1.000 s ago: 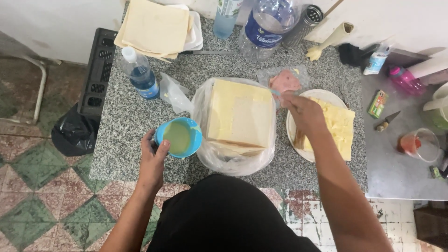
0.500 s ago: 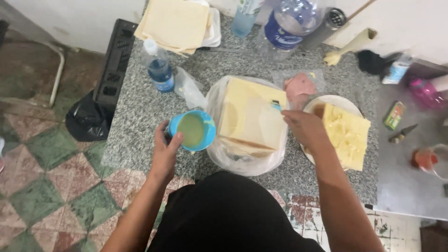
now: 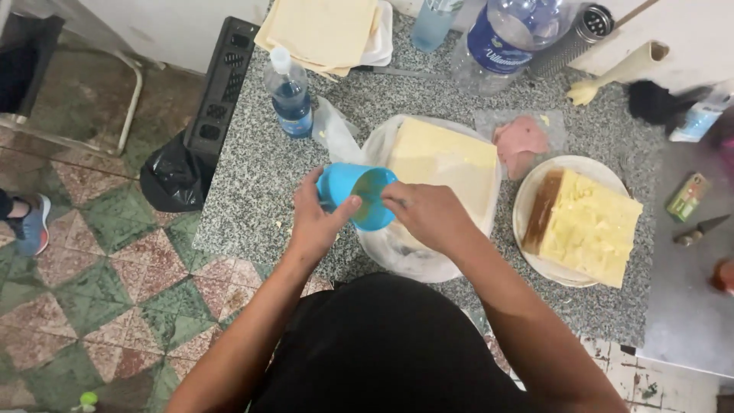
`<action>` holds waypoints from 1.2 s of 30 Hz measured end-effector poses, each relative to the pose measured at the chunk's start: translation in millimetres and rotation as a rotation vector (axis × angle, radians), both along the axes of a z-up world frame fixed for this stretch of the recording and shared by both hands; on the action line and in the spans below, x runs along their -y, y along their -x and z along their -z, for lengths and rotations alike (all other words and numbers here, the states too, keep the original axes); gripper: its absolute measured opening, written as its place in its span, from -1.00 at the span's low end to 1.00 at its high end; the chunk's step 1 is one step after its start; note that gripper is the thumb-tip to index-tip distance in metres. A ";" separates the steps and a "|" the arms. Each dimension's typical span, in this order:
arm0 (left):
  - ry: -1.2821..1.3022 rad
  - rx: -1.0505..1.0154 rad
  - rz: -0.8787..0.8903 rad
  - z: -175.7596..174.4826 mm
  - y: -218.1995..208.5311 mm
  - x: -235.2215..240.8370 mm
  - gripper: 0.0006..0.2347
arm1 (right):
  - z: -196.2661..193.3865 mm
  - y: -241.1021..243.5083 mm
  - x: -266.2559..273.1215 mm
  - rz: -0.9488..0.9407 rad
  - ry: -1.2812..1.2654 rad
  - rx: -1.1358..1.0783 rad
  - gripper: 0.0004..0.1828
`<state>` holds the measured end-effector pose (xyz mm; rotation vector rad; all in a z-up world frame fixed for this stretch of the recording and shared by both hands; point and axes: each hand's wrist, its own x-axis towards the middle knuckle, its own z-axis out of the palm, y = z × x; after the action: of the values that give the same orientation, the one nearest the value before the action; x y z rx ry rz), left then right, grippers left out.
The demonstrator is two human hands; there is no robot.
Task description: Layering cheese slices on bread and applying a liquid coating using a brush to prepare multiple sandwiches.
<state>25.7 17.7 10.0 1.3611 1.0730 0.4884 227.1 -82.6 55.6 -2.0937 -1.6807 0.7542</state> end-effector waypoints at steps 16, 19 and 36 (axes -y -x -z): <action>0.114 0.191 -0.035 8.1 -15.3 1.5 -0.09 | 70.2 -85.1 85.8 0.850 -0.271 -1.283 -0.77; 0.119 0.190 -0.057 -8.6 -8.5 6.9 -0.16 | 68.4 -127.2 109.7 0.883 -0.427 -1.121 -0.83; 0.156 0.197 -0.070 -4.3 3.5 14.9 -0.14 | 56.7 -165.5 111.3 0.343 0.197 0.435 -0.68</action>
<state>22.2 2.8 14.3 1.1172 0.9773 0.5661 392.7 -194.0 -1.1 -2.7453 -1.4157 0.3872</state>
